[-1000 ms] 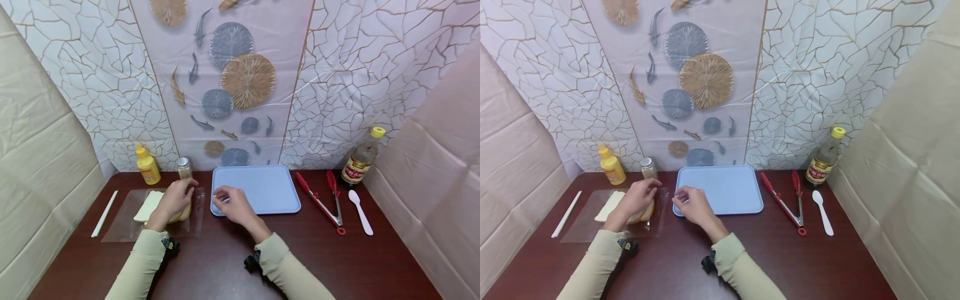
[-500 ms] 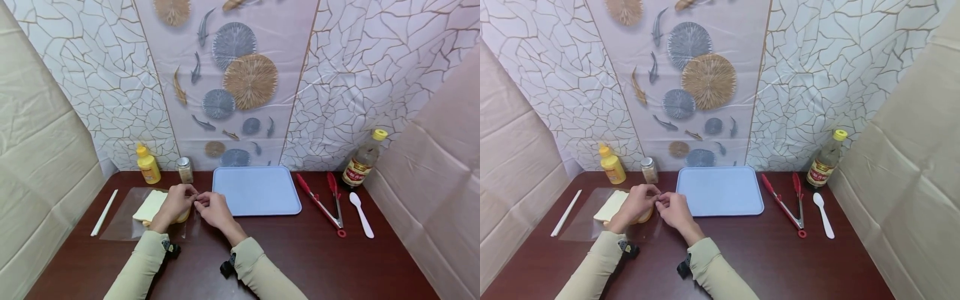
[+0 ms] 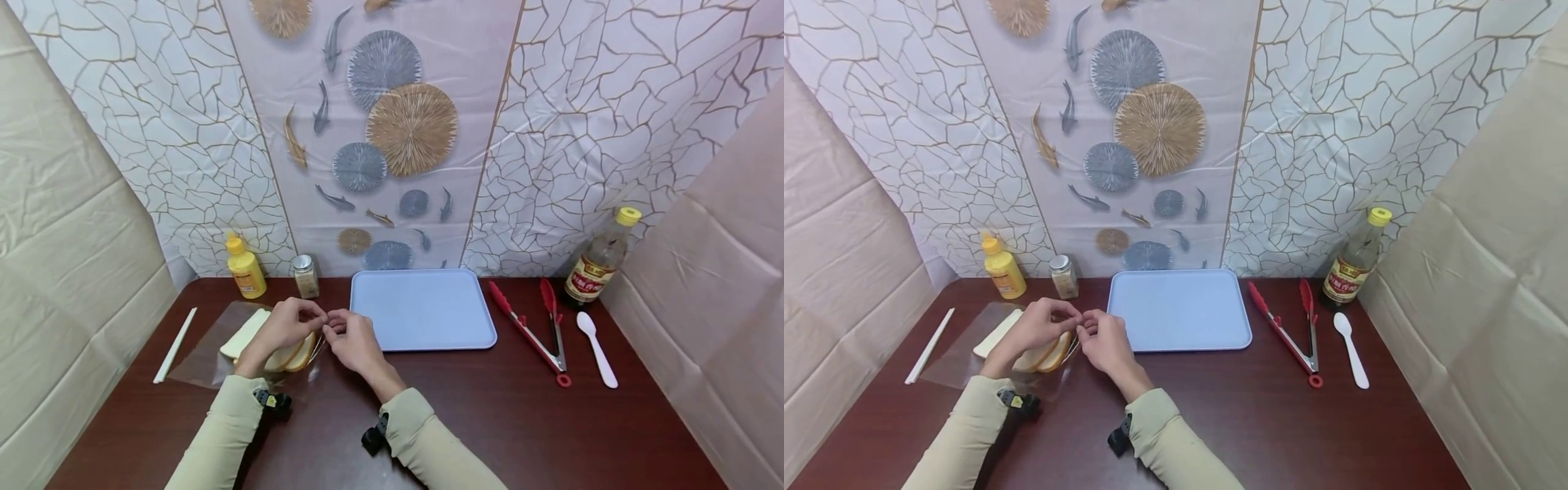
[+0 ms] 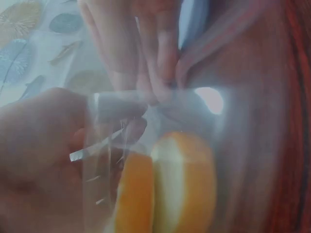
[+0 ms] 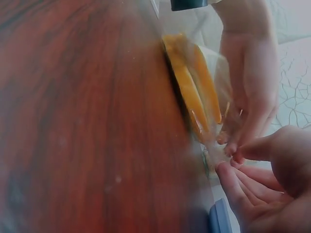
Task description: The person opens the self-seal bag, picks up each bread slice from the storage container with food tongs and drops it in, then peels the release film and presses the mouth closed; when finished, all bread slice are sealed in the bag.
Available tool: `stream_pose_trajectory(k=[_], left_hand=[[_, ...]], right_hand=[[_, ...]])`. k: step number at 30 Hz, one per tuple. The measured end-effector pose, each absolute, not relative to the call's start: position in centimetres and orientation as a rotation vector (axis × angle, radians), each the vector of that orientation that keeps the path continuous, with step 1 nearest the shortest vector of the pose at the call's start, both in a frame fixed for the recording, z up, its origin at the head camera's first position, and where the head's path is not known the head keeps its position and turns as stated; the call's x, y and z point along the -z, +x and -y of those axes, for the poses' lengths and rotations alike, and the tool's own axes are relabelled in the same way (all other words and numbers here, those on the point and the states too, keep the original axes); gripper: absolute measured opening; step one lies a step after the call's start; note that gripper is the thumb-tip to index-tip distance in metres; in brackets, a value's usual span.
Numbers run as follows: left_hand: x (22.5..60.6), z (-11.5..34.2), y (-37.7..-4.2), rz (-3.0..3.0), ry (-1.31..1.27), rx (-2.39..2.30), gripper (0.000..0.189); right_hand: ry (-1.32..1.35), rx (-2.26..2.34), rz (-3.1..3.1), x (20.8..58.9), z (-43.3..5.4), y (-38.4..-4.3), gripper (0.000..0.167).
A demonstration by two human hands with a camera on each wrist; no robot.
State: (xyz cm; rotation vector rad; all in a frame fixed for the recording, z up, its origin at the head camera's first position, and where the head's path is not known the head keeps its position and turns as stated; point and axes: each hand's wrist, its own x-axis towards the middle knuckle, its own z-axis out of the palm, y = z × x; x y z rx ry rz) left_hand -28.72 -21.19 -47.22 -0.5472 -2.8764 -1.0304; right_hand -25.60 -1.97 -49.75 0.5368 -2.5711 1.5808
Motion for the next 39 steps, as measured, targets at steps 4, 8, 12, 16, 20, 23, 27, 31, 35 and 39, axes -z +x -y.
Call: stream_pose_trajectory(k=[4,8,12,16,20,23,27,31,35,39], left_hand=[[46.7,21.1,-28.6,2.864,-0.646,1.058,0.008],[46.5,21.2,-28.6,2.856,-0.736,1.072,0.010],[46.5,21.2,-28.7,2.859,-0.783,1.074,0.011],[46.6,21.0,-28.7,2.865,-0.770,1.081,0.011],[46.9,20.9,-28.6,2.853,-0.774,1.104,0.011],[47.2,21.0,-28.5,2.841,-0.770,1.124,0.011],[47.5,20.9,-28.6,2.835,-0.720,1.151,0.010],[47.9,20.9,-28.7,2.840,-0.598,1.195,0.007],[48.0,20.9,-28.7,2.848,-0.547,1.228,0.006],[48.1,20.8,-28.7,2.841,-0.587,1.245,0.007]], right_hand=[[0.514,-1.572,2.550,49.7,1.8,-25.8,0.021],[0.476,-1.586,2.518,49.6,1.6,-25.9,0.017],[0.468,-1.588,2.498,49.4,1.3,-25.9,0.014],[0.439,-1.574,2.491,49.4,1.1,-26.0,0.011],[0.412,-1.583,2.496,49.6,1.1,-26.0,0.008],[0.411,-1.627,2.499,49.8,1.2,-26.0,0.009],[0.403,-1.693,2.495,50.0,1.4,-26.1,0.009],[0.381,-1.768,2.463,50.2,1.5,-26.1,0.008],[0.386,-1.823,2.414,50.3,1.5,-26.2,0.009],[0.391,-1.816,2.391,50.2,1.4,-26.2,0.011]])
